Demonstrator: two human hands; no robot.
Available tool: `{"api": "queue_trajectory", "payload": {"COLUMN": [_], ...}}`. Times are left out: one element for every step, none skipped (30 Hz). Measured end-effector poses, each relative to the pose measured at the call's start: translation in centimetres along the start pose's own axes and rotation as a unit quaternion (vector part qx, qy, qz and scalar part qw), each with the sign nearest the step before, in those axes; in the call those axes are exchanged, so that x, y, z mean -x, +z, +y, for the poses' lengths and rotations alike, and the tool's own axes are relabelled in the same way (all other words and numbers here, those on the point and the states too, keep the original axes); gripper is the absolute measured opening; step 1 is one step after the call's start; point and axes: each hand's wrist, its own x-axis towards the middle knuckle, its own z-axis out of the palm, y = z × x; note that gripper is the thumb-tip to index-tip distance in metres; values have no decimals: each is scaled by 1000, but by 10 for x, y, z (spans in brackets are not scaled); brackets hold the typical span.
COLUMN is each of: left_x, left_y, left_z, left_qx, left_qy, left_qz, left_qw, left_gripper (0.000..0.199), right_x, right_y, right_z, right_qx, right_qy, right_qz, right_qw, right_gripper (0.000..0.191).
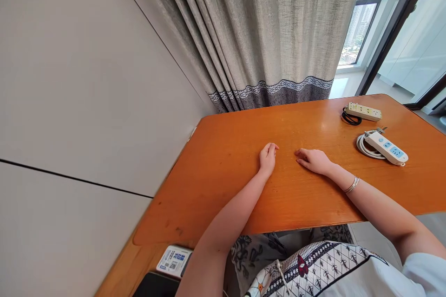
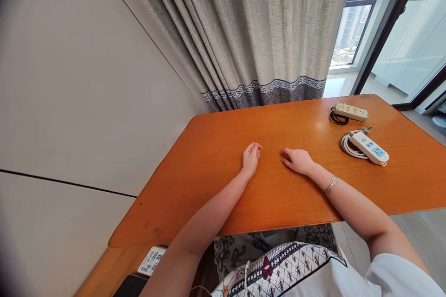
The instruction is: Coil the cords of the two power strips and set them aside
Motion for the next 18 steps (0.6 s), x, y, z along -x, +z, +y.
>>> {"api": "queue_trajectory", "payload": {"left_x": [3, 5, 5, 5, 4, 3, 2, 2, 1, 1, 1, 1, 1, 1, 1, 0, 0, -1], "left_y": [-1, -2, -3, -5, -6, -8, -9, -11, -12, -12, -12, -12, -12, -12, -11, -11, -11, -11], "left_z": [2, 4, 6, 8, 10, 12, 14, 16, 17, 17, 17, 17, 16, 15, 14, 13, 12, 12], "left_qx": [3, 7, 12, 15, 17, 19, 20, 20, 21, 21, 21, 21, 21, 22, 22, 21, 20, 20], "left_qy": [-2, -4, -7, -10, -15, -19, -23, -26, -29, -30, -32, -32, -32, -32, -31, -29, -27, -24], "left_qz": [-3, -5, -6, -7, -8, -9, -11, -15, -19, -23, -27, -31, -33, -34, -35, -36, -36, -36], "left_qw": [1000, 1000, 1000, 1000, 1000, 1000, 999, 999, 999, 999, 999, 999, 999, 999, 999, 999, 999, 999], "left_gripper": [33, 33, 33, 33, 32, 32, 31, 31, 30, 29, 29, 29, 30, 31, 31, 32, 32, 32], "right_x": [0, 0, 0, 1, 1, 1, 2, 2, 2, 2, 1, 1, 1, 1, 0, 0, 0, 0], "right_y": [0, 0, 0, 0, -1, -1, -1, -1, -1, -1, -1, 0, 0, 1, 1, 2, 2, 2], "right_z": [0, 0, 0, 0, 0, 0, 0, 0, 0, 0, 0, 0, 0, 1, 1, 2, 2, 2], "right_qx": [-2, -3, -4, -4, -4, -4, -5, -7, -8, -10, -11, -11, -11, -11, -11, -12, -13, -15], "right_qy": [-2, -3, -4, -6, -6, -7, -7, -7, -7, -8, -8, -10, -11, -12, -14, -15, -17, -19], "right_qz": [0, 0, -1, -2, -2, -3, -3, -4, -4, -4, -5, -4, -4, -4, -3, -4, -4, -5], "right_qw": [1000, 1000, 1000, 1000, 1000, 1000, 1000, 1000, 1000, 1000, 1000, 1000, 1000, 1000, 1000, 1000, 1000, 1000], "right_gripper": [31, 31, 32, 32, 32, 33, 33, 34, 34, 34, 34, 35, 35, 35, 35, 35, 35, 35]}}
